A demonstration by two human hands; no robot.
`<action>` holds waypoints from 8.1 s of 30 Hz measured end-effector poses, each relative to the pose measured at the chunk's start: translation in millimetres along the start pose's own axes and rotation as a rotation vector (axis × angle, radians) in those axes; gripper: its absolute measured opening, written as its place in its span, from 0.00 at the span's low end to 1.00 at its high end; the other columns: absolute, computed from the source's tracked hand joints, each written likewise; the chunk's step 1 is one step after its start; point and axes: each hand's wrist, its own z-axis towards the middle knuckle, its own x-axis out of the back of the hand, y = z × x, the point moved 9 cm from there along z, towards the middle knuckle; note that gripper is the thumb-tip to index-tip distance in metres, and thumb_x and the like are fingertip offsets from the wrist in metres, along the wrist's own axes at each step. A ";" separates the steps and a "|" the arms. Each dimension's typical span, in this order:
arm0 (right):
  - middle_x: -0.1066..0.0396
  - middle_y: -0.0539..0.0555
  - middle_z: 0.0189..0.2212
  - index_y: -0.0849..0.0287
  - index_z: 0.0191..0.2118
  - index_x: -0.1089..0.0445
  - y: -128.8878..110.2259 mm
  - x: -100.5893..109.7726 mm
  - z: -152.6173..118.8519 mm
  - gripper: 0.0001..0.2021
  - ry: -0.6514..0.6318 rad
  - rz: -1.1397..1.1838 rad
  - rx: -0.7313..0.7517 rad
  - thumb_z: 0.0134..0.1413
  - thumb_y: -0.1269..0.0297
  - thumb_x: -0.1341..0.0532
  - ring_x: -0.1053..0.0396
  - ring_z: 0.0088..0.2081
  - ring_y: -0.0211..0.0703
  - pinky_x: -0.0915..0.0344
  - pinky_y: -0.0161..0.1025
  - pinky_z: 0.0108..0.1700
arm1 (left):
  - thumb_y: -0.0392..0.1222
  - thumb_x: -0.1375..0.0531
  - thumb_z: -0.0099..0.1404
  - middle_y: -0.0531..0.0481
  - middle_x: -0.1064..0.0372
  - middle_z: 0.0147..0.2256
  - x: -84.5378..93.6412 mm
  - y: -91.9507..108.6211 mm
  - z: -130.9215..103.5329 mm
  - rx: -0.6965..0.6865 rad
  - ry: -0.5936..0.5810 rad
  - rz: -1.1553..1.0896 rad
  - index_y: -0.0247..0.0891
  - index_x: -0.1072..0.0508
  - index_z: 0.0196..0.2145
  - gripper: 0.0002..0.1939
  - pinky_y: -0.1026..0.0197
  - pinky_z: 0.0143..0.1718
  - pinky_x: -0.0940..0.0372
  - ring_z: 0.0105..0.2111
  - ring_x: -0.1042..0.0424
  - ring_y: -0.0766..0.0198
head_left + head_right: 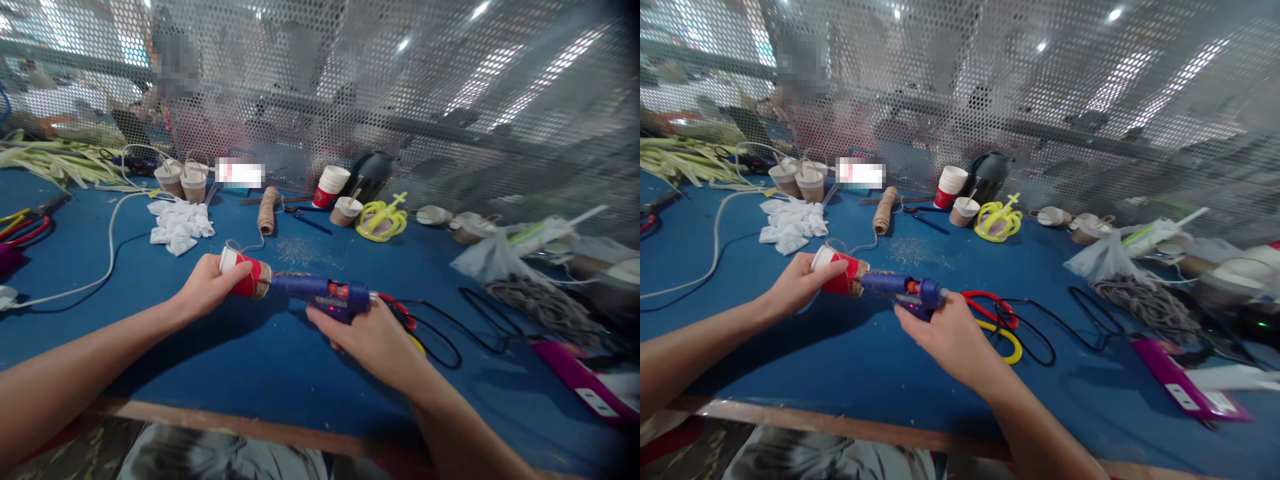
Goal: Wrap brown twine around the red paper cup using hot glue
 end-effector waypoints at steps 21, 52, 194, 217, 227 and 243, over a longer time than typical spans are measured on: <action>0.30 0.59 0.20 0.64 0.20 0.34 102.1 40.5 115.0 0.15 0.192 -0.089 -0.326 0.52 0.61 0.43 0.34 0.24 0.40 0.39 0.36 0.28 | 0.41 0.48 0.60 0.58 0.52 0.15 -16.5 43.0 -28.7 -0.509 -0.117 0.304 0.37 0.46 0.14 0.19 0.68 0.17 0.53 0.16 0.53 0.74; 0.31 0.48 0.24 0.60 0.26 0.32 -35.6 4.4 51.0 0.10 0.077 0.424 0.182 0.43 0.58 0.36 0.35 0.28 0.34 0.37 0.35 0.35 | 0.53 0.42 0.51 0.59 0.50 0.14 -21.7 12.0 -16.8 -0.006 -0.169 -0.116 0.36 0.40 0.15 0.19 0.68 0.16 0.54 0.16 0.54 0.74; 0.41 0.49 0.16 0.58 0.24 0.35 -9.2 -0.1 13.9 0.06 0.022 0.030 0.112 0.45 0.62 0.42 0.43 0.20 0.37 0.40 0.36 0.22 | 0.47 0.39 0.52 0.48 0.28 0.22 3.3 -12.2 6.8 0.115 0.031 -0.135 0.30 0.25 0.28 0.15 0.66 0.21 0.43 0.20 0.34 0.66; 0.34 0.49 0.22 0.59 0.24 0.37 -28.3 -6.0 -3.7 0.06 0.043 -0.309 0.342 0.51 0.70 0.43 0.38 0.24 0.35 0.42 0.32 0.29 | 0.48 0.39 0.50 0.51 0.31 0.17 4.3 -12.1 6.4 0.167 0.072 -0.191 0.32 0.27 0.23 0.14 0.68 0.17 0.46 0.17 0.35 0.69; 0.33 0.48 0.23 0.59 0.26 0.36 -30.2 -5.1 -6.1 0.04 0.047 -0.332 0.372 0.49 0.73 0.43 0.38 0.25 0.35 0.41 0.31 0.29 | 0.49 0.40 0.52 0.49 0.29 0.19 3.5 -12.1 5.9 0.131 0.069 -0.181 0.31 0.26 0.24 0.15 0.68 0.18 0.42 0.19 0.33 0.67; 0.37 0.46 0.19 0.59 0.22 0.38 -22.0 5.5 -1.5 0.07 0.089 -0.208 0.220 0.49 0.70 0.44 0.41 0.22 0.33 0.43 0.30 0.25 | 0.52 0.43 0.58 0.42 0.24 0.32 -5.1 4.9 -5.3 -0.071 -0.029 -0.009 0.30 0.24 0.35 0.20 0.60 0.35 0.32 0.33 0.26 0.57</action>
